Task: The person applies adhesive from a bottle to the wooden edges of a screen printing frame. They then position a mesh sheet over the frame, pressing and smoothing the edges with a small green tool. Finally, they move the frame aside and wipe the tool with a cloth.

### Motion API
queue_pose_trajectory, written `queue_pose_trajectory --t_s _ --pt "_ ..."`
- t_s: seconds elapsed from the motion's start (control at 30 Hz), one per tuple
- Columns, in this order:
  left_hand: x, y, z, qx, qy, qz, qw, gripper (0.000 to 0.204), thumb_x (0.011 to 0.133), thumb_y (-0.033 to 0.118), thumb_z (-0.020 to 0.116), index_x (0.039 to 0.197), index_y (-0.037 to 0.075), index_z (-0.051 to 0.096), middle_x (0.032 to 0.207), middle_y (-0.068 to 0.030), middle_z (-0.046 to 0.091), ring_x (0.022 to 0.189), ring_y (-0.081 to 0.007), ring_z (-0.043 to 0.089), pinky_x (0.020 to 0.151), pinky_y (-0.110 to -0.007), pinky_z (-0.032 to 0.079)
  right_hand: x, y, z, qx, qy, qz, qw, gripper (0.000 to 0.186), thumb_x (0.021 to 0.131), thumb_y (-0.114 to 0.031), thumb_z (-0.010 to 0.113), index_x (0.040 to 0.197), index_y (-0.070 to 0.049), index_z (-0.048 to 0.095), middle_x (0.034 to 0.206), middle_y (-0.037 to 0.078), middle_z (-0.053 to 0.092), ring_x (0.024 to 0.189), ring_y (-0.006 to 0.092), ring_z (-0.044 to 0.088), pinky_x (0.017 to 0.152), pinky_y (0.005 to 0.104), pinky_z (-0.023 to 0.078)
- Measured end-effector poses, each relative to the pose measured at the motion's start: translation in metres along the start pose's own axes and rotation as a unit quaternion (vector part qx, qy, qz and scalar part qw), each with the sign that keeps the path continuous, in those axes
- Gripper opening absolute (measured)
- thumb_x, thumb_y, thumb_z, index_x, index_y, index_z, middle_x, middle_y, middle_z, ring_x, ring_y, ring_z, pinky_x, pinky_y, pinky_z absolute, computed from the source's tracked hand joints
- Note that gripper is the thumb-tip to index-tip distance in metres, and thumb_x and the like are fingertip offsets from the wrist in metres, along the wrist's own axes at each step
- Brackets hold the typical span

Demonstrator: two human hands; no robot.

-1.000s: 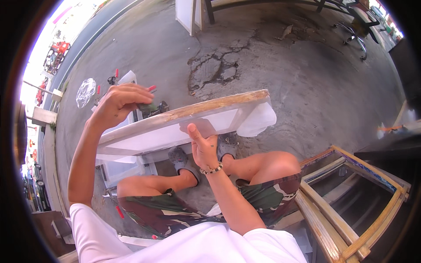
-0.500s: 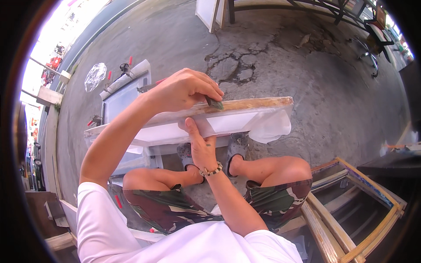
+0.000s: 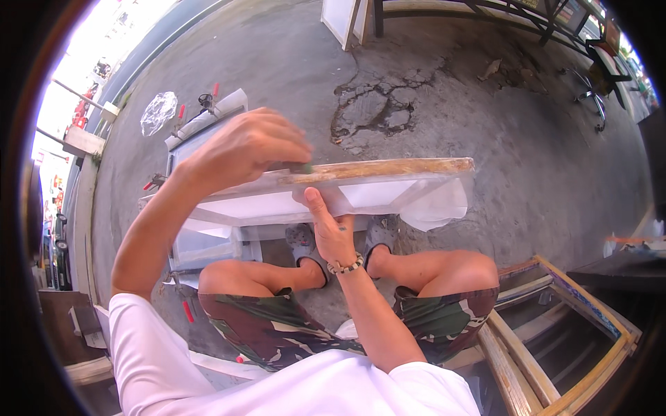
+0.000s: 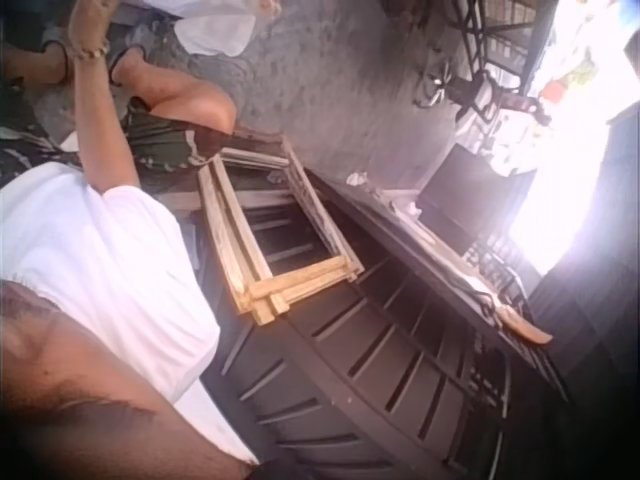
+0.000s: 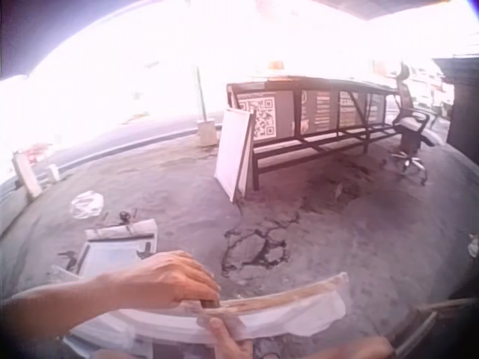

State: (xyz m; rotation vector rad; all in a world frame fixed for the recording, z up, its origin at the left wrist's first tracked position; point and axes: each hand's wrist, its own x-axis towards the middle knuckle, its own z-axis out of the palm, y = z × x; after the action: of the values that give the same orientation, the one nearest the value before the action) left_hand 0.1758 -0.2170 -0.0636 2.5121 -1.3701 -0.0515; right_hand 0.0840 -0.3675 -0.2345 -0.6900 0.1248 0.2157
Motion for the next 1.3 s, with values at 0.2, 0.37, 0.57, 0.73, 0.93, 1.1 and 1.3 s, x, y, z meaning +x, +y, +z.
queue_pose_trajectory --t_s 0.2,0.37,0.57,0.73,0.93,1.1,1.3 --pt "0.070 0.020 0.051 -0.029 0.066 0.100 0.992 0.030 0.069 -0.001 0.069 0.098 0.005 0.075 0.106 -0.0096 0.074 0.108 -0.0282 0.067 0.093 -0.040 0.050 -0.001 -0.002 0.000 0.047 -0.036 -0.059 0.997 0.026 0.097 -0.004 0.064 0.122 -0.001 0.060 0.119 0.009 0.065 0.110 0.0213 0.064 0.099 0.0394 0.053" --pt "-0.015 0.010 -0.021 -0.041 -0.128 -0.163 0.978 0.037 0.063 -0.014 0.066 0.094 0.004 0.076 0.100 -0.0127 0.075 0.102 -0.0285 0.071 0.089 -0.043 0.054 0.003 0.008 -0.003 0.009 -0.023 -0.064 0.998 0.025 0.097 -0.003 0.063 0.122 -0.001 0.060 0.118 0.008 0.066 0.111 0.0185 0.064 0.101 0.0367 0.051" --pt "0.094 0.003 0.042 -0.135 0.075 0.023 0.988 0.034 0.069 -0.013 0.067 0.099 0.002 0.075 0.102 -0.0151 0.073 0.099 -0.0313 0.070 0.085 -0.042 0.055 0.000 -0.013 -0.031 0.103 0.001 -0.125 0.987 0.031 0.097 -0.023 0.066 0.118 -0.002 0.060 0.106 0.009 0.067 0.102 0.0208 0.066 0.093 0.0393 0.053" --pt "0.204 0.022 0.086 -0.160 0.062 0.061 0.983 0.030 0.075 -0.010 0.067 0.101 0.002 0.074 0.098 -0.0156 0.073 0.093 -0.0335 0.068 0.080 -0.041 0.054 0.023 -0.097 -0.076 0.133 0.163 -0.265 0.941 0.050 0.101 -0.046 0.054 0.123 -0.001 0.058 0.112 0.010 0.064 0.102 0.0226 0.063 0.092 0.0436 0.051" --pt "0.234 0.024 0.105 -0.154 0.023 0.045 0.987 0.032 0.074 -0.012 0.066 0.101 0.002 0.075 0.102 -0.0165 0.073 0.093 -0.0332 0.069 0.079 -0.040 0.055 0.035 -0.134 -0.097 0.082 0.215 -0.242 0.943 0.048 0.101 -0.040 0.059 0.126 0.000 0.056 0.118 0.008 0.063 0.108 0.0182 0.060 0.094 0.0346 0.050" --pt "0.237 0.016 0.114 -0.208 0.048 0.056 0.975 0.034 0.074 -0.014 0.064 0.102 0.002 0.075 0.106 -0.0146 0.073 0.094 -0.0320 0.070 0.082 -0.039 0.056 0.032 -0.130 -0.107 0.165 0.145 -0.231 0.948 0.031 0.105 -0.029 0.054 0.120 -0.003 0.061 0.116 0.004 0.066 0.104 0.0131 0.062 0.091 0.0291 0.051" --pt "0.237 0.021 0.116 -0.183 0.045 0.074 0.979 0.036 0.072 -0.016 0.063 0.101 0.002 0.075 0.107 -0.0111 0.074 0.098 -0.0307 0.069 0.083 -0.039 0.057 0.034 -0.127 -0.106 0.197 0.145 -0.226 0.943 0.033 0.106 -0.029 0.050 0.123 -0.003 0.059 0.119 0.005 0.065 0.107 0.0144 0.063 0.093 0.0306 0.052"
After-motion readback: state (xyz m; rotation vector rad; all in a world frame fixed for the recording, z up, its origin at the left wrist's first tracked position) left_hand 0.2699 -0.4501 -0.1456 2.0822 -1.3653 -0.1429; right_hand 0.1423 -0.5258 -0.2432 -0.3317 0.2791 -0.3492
